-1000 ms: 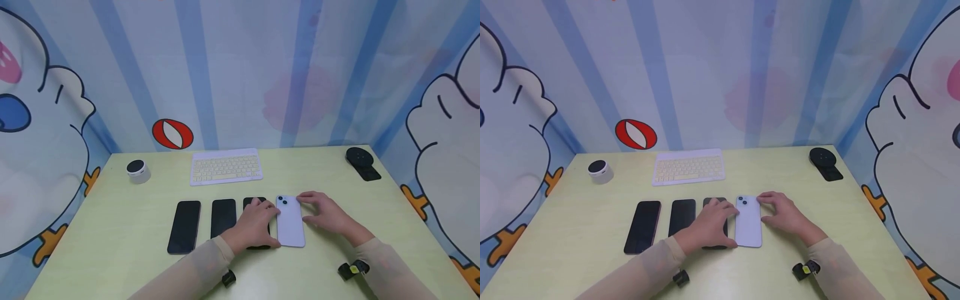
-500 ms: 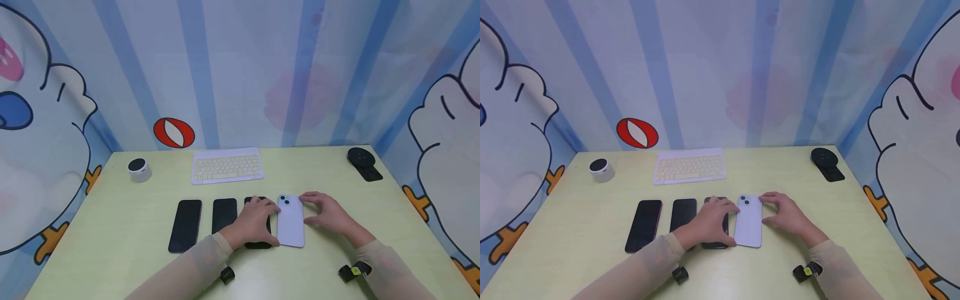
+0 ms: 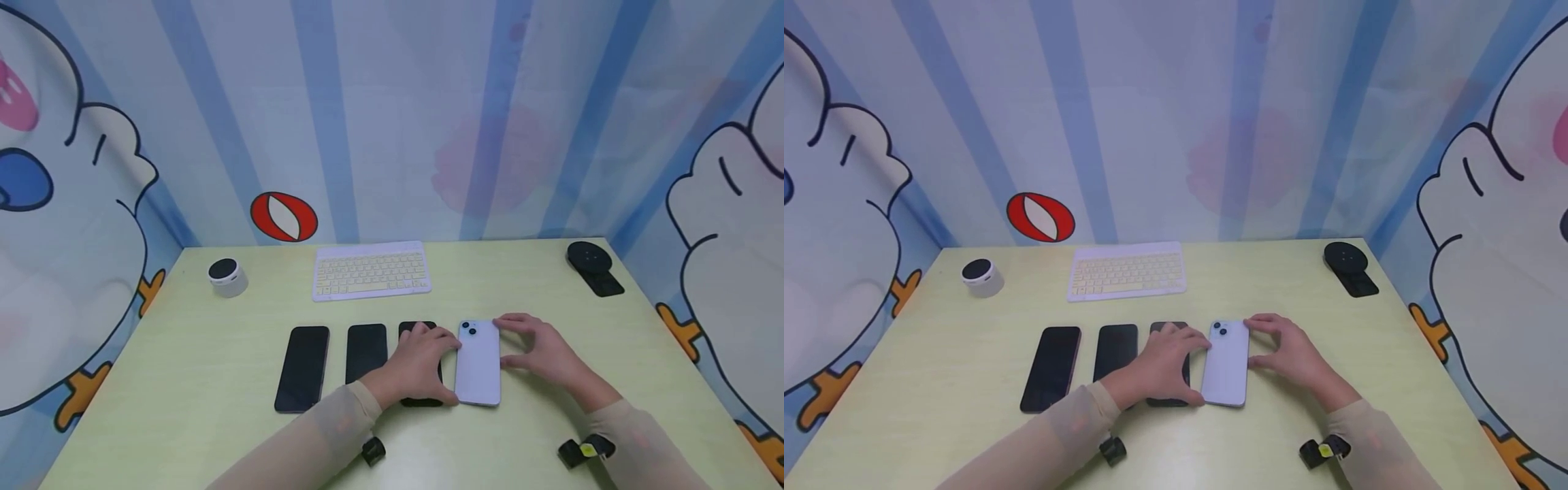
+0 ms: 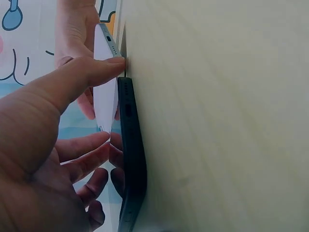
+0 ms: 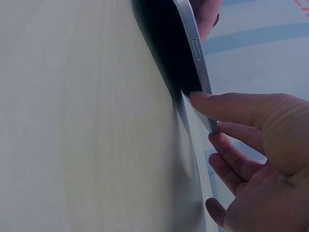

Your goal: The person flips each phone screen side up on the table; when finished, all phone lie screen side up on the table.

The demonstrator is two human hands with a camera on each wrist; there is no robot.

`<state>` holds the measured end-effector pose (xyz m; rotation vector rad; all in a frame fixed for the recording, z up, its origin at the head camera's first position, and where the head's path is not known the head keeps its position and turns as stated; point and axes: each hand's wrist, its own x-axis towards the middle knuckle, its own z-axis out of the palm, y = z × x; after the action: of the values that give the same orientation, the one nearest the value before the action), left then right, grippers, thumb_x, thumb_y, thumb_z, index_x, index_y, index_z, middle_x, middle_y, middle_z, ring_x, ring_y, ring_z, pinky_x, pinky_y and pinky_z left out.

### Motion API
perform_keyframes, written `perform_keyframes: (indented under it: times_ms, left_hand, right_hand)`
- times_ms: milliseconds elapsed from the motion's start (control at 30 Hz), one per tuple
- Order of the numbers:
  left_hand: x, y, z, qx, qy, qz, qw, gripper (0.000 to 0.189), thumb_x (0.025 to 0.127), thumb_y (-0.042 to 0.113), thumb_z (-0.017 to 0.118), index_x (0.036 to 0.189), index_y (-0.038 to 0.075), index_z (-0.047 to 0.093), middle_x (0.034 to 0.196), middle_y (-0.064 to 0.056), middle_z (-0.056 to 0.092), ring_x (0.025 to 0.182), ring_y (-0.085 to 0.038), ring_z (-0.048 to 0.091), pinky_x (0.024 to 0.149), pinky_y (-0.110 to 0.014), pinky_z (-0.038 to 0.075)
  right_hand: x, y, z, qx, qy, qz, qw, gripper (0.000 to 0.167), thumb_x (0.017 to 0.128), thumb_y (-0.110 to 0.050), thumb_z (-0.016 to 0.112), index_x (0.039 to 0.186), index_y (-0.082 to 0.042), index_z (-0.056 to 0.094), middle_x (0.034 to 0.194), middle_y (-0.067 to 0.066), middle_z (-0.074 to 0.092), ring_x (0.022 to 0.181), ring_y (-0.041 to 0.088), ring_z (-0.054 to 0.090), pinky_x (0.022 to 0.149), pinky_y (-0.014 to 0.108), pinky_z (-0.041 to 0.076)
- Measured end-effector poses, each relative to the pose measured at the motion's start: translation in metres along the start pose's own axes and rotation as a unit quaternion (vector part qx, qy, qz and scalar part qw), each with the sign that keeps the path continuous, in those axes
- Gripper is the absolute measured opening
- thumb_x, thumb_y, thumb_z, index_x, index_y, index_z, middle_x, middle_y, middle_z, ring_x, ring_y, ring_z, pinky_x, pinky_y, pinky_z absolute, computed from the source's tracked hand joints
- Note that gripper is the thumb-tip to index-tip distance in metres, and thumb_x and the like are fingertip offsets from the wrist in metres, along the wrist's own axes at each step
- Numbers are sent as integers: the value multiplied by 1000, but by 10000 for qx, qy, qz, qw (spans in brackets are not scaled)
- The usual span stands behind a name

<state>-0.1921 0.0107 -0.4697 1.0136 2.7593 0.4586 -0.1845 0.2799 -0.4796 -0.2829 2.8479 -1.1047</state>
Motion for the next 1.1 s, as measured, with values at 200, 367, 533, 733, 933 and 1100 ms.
perform_keyframes:
  times_ms: [200, 367, 533, 733, 933, 1100]
  left_hand:
    - [-2, 1, 3, -61, 53, 96, 9999, 83, 71, 57, 89, 142, 24, 62, 146, 7, 57, 118, -17, 45, 89, -32, 36]
    - [-4, 5, 2, -32, 45, 145, 9999, 84, 70, 59, 89, 142, 24, 62, 146, 6, 57, 116, -17, 45, 87, -31, 35]
    - [-5, 7, 2, -81, 25, 105, 9999, 85, 70, 59, 89, 143, 25, 61, 146, 5, 57, 116, -17, 45, 87, -31, 34]
    - [-4, 7, 0, -411, 66, 85, 9991, 84, 71, 60, 88, 143, 28, 61, 147, 5, 57, 119, -17, 44, 90, -32, 35]
    - [-4, 6, -1, -895, 129, 60, 9959, 85, 71, 58, 89, 145, 29, 59, 146, 7, 57, 118, -16, 44, 90, -31, 35]
    - [-7, 6, -3, -1120, 129, 71, 9936, 89, 71, 59, 90, 148, 30, 55, 148, 8, 57, 116, -14, 43, 90, -31, 35]
  right_hand:
    - [-5, -3, -3, 36, 52, -93, 9999, 66, 82, -15, 88, 143, -9, 63, 149, 19, 55, 144, 48, 42, 114, 68, 34]
    - [-11, -4, -4, 211, 143, -245, 9994, 66, 83, -16, 87, 144, -11, 62, 151, 18, 53, 144, 48, 41, 113, 70, 34]
    - [-14, -5, -4, 387, 203, -454, 9980, 66, 84, -17, 86, 145, -13, 61, 152, 18, 52, 144, 46, 41, 113, 70, 34]
    - [-13, -10, -3, 539, 338, -788, 9949, 65, 83, -15, 87, 143, -11, 62, 150, 18, 54, 142, 46, 43, 112, 70, 34]
    - [-11, -14, 1, 547, 378, -951, 9932, 65, 83, -16, 87, 143, -11, 63, 150, 17, 54, 142, 45, 43, 111, 69, 35]
    - [-11, -20, 3, 569, 382, -934, 9933, 66, 83, -20, 88, 143, -15, 63, 150, 14, 55, 143, 43, 43, 111, 69, 35]
